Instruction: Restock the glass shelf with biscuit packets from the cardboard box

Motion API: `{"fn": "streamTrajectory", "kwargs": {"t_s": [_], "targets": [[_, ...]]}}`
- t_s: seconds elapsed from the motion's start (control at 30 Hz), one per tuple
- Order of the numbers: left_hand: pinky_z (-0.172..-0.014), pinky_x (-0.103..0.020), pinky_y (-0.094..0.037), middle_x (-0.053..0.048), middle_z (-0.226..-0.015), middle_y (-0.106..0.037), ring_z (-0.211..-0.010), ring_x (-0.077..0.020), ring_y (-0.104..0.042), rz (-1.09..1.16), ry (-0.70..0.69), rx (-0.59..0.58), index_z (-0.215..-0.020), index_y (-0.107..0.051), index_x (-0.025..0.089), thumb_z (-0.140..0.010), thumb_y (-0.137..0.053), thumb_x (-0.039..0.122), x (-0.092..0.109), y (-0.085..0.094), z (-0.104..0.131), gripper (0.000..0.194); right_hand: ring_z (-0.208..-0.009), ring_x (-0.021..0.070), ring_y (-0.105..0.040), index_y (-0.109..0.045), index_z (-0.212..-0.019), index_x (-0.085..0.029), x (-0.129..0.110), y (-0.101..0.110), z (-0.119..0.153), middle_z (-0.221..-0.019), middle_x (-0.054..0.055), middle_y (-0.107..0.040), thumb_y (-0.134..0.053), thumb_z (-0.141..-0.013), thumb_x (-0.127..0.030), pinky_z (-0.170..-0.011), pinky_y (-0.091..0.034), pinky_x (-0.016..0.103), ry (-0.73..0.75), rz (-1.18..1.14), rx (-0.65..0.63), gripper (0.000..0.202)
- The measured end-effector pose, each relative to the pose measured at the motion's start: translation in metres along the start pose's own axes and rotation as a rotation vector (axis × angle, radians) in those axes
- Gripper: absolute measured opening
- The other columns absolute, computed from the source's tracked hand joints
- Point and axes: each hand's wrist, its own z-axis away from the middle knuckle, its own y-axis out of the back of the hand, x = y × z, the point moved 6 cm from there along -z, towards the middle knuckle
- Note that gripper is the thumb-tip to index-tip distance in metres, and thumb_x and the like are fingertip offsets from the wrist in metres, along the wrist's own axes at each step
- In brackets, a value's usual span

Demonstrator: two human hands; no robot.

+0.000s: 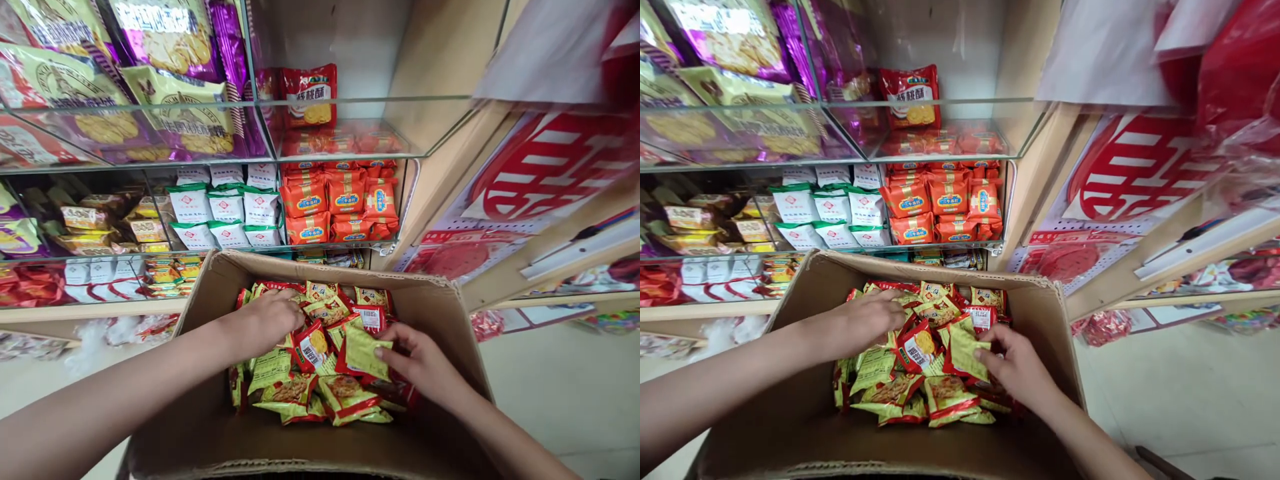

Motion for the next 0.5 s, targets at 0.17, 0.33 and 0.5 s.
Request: {"fn": "streamTrajectory", "kwargs": {"t_s": [0.17, 0.33, 0.5], "targets": [[-0.077, -0.029, -0.042, -0.005, -0.072, -0.064, -0.083, -0.0215, -0.057, 0.029, 0.105, 0.038, -0.069, -0.062, 0.02, -0.07, -0.055, 0.005, -0.008, 0.003, 0.015, 0.017, -0.064, 0.0161, -0.055, -0.046, -0.081, -0.019, 0.018, 0.008, -0.005, -0.073, 0.002, -0.057, -0.055, -0.073, -0.036, -0.059, -0.047, 0.03, -0.13, -0.159, 0.06, 0.021], [-0.072, -0.022, -0.044, -0.002, -0.083, -0.065, -0.076, -0.0145, -0.061, 0.066, 0.206, 0.025, -0.083, -0.064, 0.022, -0.079, -0.044, 0.012, -0.025, 0.014, 0.017, 0.023, -0.099, 0.0249, -0.049, -0.051, -0.097, -0.019, -0.014, 0.008, -0.007, -0.103, 0.01, -0.057, -0.049, -0.077, -0.023, -0.087, -0.039, 0.045, 0.241, 0.398, 0.181, 0.02], [-0.067, -0.028, -0.047, -0.007, -0.084, -0.067, -0.078, -0.0221, -0.063, 0.033, 0.318, -0.088, -0.085, -0.064, 0.018, -0.065, -0.062, 0.014, -0.03, 0.004, 0.023, 0.021, -0.093, 0.0227, -0.051, -0.056, -0.09, -0.017, -0.026, -0.012, -0.01, -0.095, 0.009, -0.06, -0.048, -0.078, -0.017, -0.083, -0.042, 0.04, 0.289, 0.558, 0.03, 0.015]]}}
